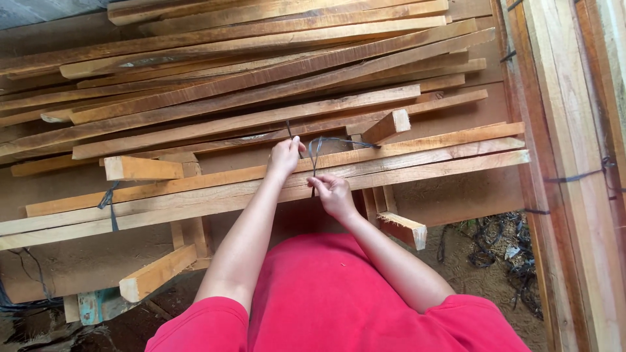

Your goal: Organizing and bundling wooden slats in a woodworking shop.

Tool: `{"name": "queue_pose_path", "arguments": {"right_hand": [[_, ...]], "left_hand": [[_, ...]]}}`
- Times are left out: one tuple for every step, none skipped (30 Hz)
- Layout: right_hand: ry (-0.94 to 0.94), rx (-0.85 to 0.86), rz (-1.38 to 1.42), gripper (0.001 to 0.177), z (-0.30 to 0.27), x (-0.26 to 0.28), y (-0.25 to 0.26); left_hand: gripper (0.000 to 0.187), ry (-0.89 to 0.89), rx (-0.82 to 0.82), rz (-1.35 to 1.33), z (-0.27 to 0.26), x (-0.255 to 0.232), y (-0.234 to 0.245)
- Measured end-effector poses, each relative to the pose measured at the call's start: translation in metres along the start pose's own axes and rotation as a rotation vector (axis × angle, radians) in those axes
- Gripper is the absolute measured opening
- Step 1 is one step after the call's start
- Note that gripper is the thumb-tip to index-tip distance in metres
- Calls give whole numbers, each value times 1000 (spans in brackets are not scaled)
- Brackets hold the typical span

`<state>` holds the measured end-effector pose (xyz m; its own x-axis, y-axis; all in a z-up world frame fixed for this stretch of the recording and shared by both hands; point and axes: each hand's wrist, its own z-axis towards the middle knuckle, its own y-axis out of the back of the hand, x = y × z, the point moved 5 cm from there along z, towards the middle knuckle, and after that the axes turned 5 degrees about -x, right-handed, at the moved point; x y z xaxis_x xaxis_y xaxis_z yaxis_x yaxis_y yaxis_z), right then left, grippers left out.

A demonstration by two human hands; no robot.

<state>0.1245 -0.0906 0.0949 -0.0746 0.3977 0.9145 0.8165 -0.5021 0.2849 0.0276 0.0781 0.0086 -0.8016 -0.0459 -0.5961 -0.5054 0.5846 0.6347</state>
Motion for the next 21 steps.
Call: {"name": "queue_pose_path", "arguments": {"right_hand": [[-5, -1, -1, 13, 6, 2, 1], [-1, -36, -21, 12, 13, 4, 4], [5, -74, -43, 12, 21, 6, 8], [2, -78, -44, 12, 36, 5, 8], [49, -93, -93, 13, 46, 5, 4], [96, -107, -142, 15, 55, 6, 0], [101, -104, -139, 15, 67, 9, -1], [68, -94, -176, 14, 79, 11, -3], [28, -84, -214, 13, 87, 11, -5], [27, -81, -212, 13, 97, 0, -12], [-106, -28, -307, 13, 110, -17, -19], [-240, 27, -401, 17, 123, -35, -26], [-237, 27, -399, 17, 125, -30, -27], [-285, 93, -453, 20, 127, -28, -30], [-333, 162, -507, 24, 127, -26, -33], [-331, 165, -507, 24, 130, -24, -37], [-350, 178, -480, 26, 129, -24, -40], [-369, 191, -452, 28, 128, -24, -43], [-369, 188, -452, 28, 129, -30, -44], [-350, 143, -428, 26, 131, -35, -43], [-334, 100, -404, 27, 131, -40, -42]], "left_hand": [[50, 2, 5, 1, -7, 4, -2], [52, -53, 5, 64, -14, 5, -3], [53, -112, 4, 126, -19, 5, -6], [53, -114, 9, 127, -19, 1, -5], [53, -130, -5, 123, -23, 1, -3], [52, -146, -20, 120, -27, 1, 1], [52, -145, -26, 120, -23, 4, 0], [51, -137, 0, 76, -19, 7, -2], [50, -126, 31, 33, -18, 11, -5], [50, -123, 31, 35, -16, 17, -7], [48, -96, 62, -16, -9, 20, -10], [47, -70, 93, -67, -3, 24, -14], [47, -70, 91, -66, 1, 25, -15], [47, -62, 130, -52, 5, 27, -17], [48, -50, 169, -39, 8, 30, -20], [48, -48, 166, -39, 13, 32, -18], [47, -20, 188, -43, 16, 36, -19], [46, 9, 210, -48, 18, 39, -20], [46, 6, 211, -47, 17, 36, -19], [44, 42, 198, -49, 16, 34, -18], [42, 82, 186, -50, 12, 34, -17]]}}
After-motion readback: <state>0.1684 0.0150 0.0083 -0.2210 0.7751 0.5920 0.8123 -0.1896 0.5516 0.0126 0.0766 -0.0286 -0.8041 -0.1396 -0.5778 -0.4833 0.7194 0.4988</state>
